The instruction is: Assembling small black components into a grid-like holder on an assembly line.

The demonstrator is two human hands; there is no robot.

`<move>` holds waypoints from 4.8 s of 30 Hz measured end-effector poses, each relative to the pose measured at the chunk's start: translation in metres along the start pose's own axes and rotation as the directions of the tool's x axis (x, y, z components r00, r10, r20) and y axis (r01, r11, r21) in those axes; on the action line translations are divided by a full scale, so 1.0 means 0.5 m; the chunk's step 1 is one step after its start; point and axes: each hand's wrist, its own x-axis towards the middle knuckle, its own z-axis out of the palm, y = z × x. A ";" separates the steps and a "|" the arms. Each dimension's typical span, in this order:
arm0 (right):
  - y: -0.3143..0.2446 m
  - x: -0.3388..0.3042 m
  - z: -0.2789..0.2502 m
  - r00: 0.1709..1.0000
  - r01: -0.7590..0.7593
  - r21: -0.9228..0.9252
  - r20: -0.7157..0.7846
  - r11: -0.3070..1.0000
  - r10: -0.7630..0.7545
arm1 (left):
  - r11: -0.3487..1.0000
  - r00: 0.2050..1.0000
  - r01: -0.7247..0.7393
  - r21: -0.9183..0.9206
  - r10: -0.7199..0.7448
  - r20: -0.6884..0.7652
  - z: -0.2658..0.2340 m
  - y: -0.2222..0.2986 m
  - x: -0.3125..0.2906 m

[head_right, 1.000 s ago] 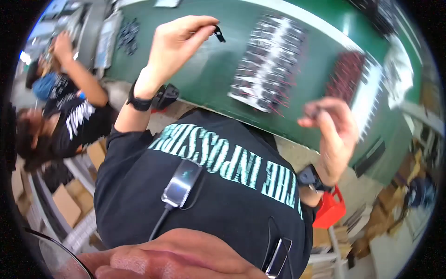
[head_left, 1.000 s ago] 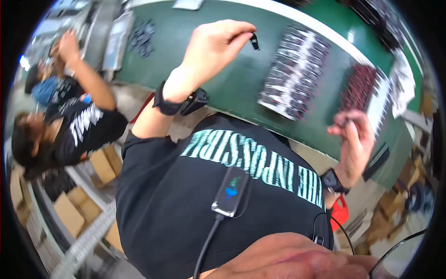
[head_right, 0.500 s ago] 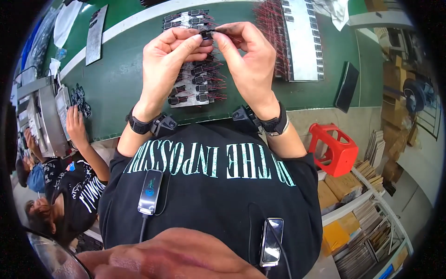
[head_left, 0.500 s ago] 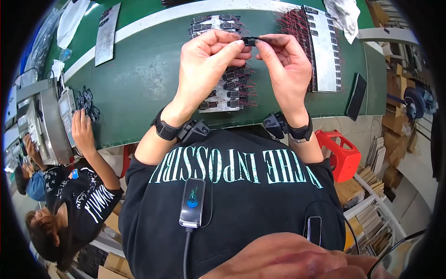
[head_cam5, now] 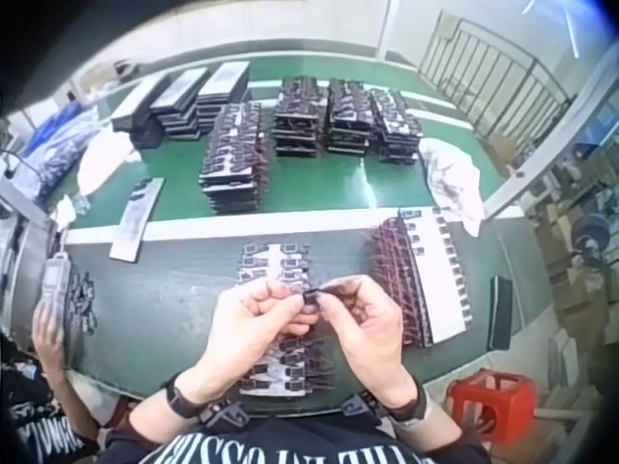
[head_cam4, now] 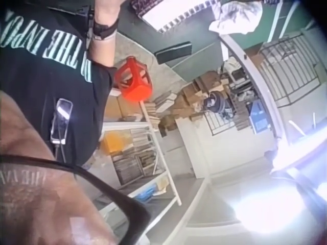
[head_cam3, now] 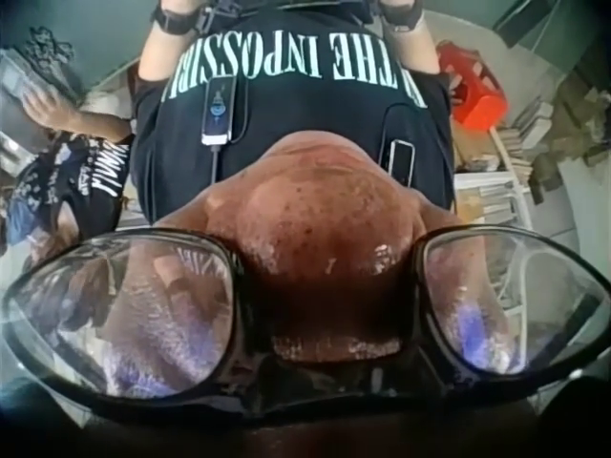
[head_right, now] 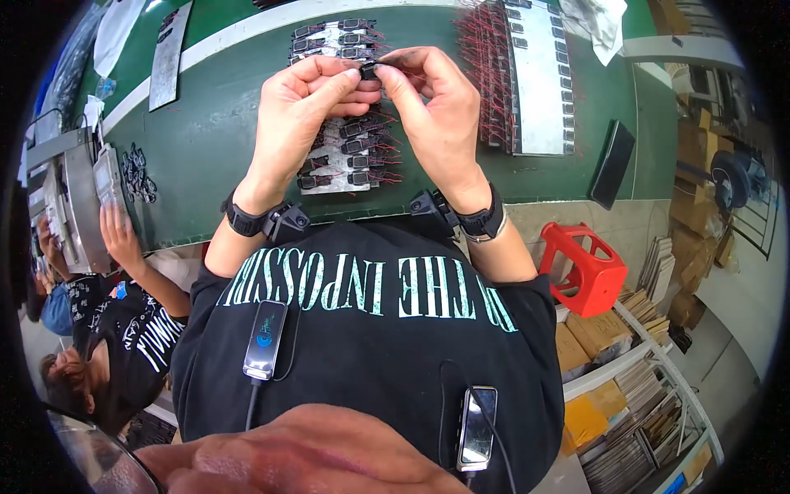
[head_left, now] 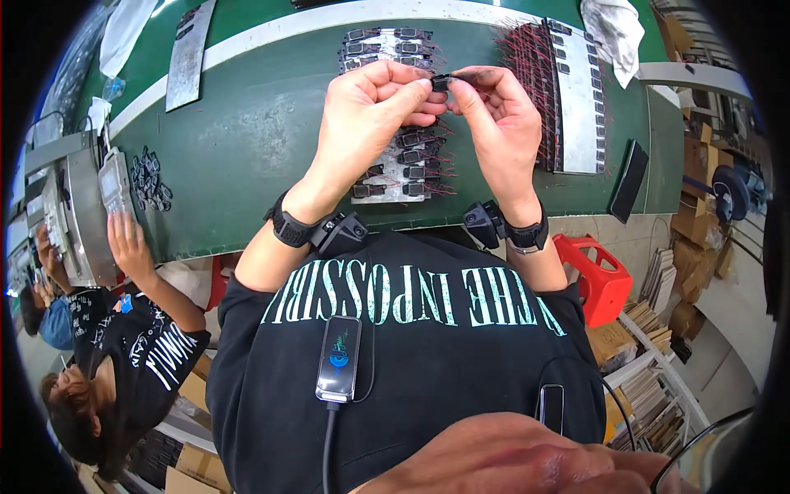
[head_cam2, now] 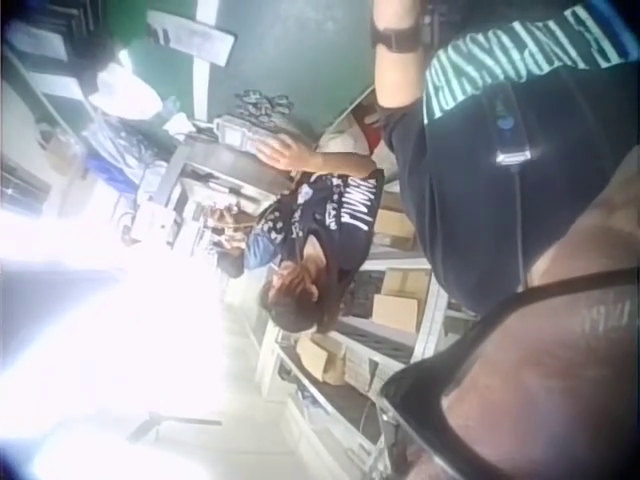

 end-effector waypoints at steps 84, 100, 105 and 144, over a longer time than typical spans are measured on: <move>-0.045 -0.018 -0.055 0.974 0.225 -0.414 0.087 0.882 -0.208 | 0.893 0.976 -0.201 0.402 0.145 0.165 0.043 0.024 0.004; -0.039 0.123 -0.325 0.998 0.015 -0.460 0.060 0.888 0.015 | -0.272 0.510 -0.752 0.600 0.336 0.792 0.116 0.053 0.323; -0.020 0.200 -0.303 0.991 0.055 -0.566 0.131 0.822 0.024 | -0.227 0.636 -0.712 0.664 0.192 0.748 0.125 0.056 0.326; -0.007 0.213 -0.264 0.951 0.286 -0.787 0.165 0.546 -0.260 | 0.524 0.859 -0.512 0.681 0.307 0.410 -0.020 0.105 0.039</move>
